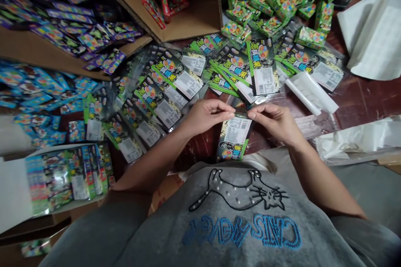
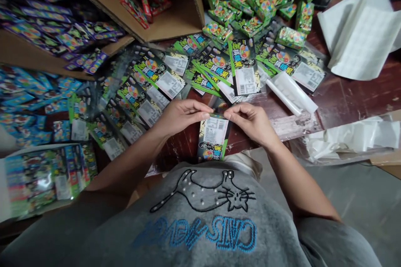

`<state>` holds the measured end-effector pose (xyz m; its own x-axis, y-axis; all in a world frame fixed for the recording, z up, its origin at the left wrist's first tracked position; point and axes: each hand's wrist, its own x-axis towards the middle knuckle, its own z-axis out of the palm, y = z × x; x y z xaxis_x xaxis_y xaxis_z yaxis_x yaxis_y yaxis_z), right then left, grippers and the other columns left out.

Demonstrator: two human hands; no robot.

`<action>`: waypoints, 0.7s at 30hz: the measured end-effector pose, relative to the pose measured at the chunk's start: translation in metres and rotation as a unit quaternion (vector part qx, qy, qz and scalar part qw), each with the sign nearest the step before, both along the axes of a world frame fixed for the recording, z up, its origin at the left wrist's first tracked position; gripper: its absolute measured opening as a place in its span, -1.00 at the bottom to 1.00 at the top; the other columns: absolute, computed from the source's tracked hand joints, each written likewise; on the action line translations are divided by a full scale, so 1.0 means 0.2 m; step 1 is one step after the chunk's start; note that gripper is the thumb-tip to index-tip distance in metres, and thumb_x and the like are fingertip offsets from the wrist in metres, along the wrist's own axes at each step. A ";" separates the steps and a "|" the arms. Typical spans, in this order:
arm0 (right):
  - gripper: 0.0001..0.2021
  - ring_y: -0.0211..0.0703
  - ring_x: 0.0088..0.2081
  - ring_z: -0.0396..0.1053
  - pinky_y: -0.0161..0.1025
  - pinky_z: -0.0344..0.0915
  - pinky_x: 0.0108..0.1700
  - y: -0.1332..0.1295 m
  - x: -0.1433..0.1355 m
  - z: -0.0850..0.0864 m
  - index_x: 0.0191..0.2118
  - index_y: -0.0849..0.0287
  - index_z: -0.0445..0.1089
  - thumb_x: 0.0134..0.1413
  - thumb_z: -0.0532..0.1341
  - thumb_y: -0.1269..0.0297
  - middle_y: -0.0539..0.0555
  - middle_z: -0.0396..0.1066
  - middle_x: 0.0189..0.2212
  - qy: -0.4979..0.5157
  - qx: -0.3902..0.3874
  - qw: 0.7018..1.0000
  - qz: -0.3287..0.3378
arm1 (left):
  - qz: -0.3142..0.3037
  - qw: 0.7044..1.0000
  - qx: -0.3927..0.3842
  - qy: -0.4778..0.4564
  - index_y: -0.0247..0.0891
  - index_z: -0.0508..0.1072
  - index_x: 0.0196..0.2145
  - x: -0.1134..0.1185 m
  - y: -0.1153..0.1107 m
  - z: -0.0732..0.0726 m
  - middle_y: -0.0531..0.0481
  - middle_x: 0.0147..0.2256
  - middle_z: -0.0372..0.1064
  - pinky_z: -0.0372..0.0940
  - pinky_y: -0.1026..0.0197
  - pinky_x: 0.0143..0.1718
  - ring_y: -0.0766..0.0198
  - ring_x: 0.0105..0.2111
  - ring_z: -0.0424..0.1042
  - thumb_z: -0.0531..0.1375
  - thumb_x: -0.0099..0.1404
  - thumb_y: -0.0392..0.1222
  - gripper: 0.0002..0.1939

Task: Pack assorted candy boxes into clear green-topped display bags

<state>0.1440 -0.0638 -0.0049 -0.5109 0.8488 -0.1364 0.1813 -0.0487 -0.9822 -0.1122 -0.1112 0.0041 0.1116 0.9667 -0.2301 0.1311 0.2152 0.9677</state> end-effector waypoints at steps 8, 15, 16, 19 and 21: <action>-0.66 -0.15 -0.20 0.55 -0.16 0.52 -0.12 -0.07 0.06 -0.03 -0.08 0.01 0.65 0.11 0.51 -0.05 0.05 0.64 -0.20 0.038 0.007 0.999 0.000 | -0.015 1.000 -0.022 -0.005 -0.25 0.67 -0.30 0.00 0.09 0.02 -0.07 -0.29 0.67 0.55 0.17 -0.19 0.26 -0.33 0.62 0.47 0.24 0.01 -0.74; -0.77 -0.14 -0.19 0.56 -0.11 0.54 -0.08 -0.12 0.07 -0.06 -0.14 0.04 0.58 0.30 0.39 0.00 0.04 0.62 -0.21 0.012 0.065 0.998 -0.013 | -0.096 0.991 0.078 0.053 -0.16 0.68 -0.27 0.04 0.06 0.02 -0.08 -0.19 0.70 0.58 0.12 -0.06 0.17 -0.17 0.68 0.44 0.28 -0.04 -0.83; -0.80 -0.11 -0.12 0.58 -0.07 0.54 -0.02 -0.11 0.09 -0.04 -0.13 0.02 0.58 0.35 0.35 0.03 0.06 0.63 -0.15 -0.001 0.105 0.994 -0.002 | -0.095 0.989 0.089 0.077 -0.16 0.67 -0.27 0.03 0.06 0.01 -0.08 -0.18 0.69 0.57 0.13 -0.06 0.18 -0.17 0.67 0.42 0.31 -0.05 -0.85; -0.80 0.07 0.18 0.49 0.16 0.42 0.26 0.00 0.26 0.02 0.01 -0.04 0.56 0.36 0.33 0.07 0.15 0.53 0.13 -0.097 0.253 0.961 -0.051 | -0.092 0.982 0.090 0.138 -0.16 0.65 -0.19 0.00 0.07 -0.06 -0.07 -0.20 0.68 0.52 0.19 -0.18 0.21 -0.26 0.64 0.37 0.36 -0.03 -0.82; -0.61 0.24 0.31 0.36 0.32 0.26 0.37 0.11 0.45 0.02 0.11 -0.04 0.51 0.23 0.43 0.01 0.22 0.46 0.22 -0.201 0.310 0.917 -0.152 | -0.103 0.971 0.097 0.192 -0.15 0.63 -0.15 -0.03 0.10 -0.10 -0.05 -0.23 0.66 0.50 0.17 -0.21 0.19 -0.30 0.61 0.34 0.39 -0.02 -0.81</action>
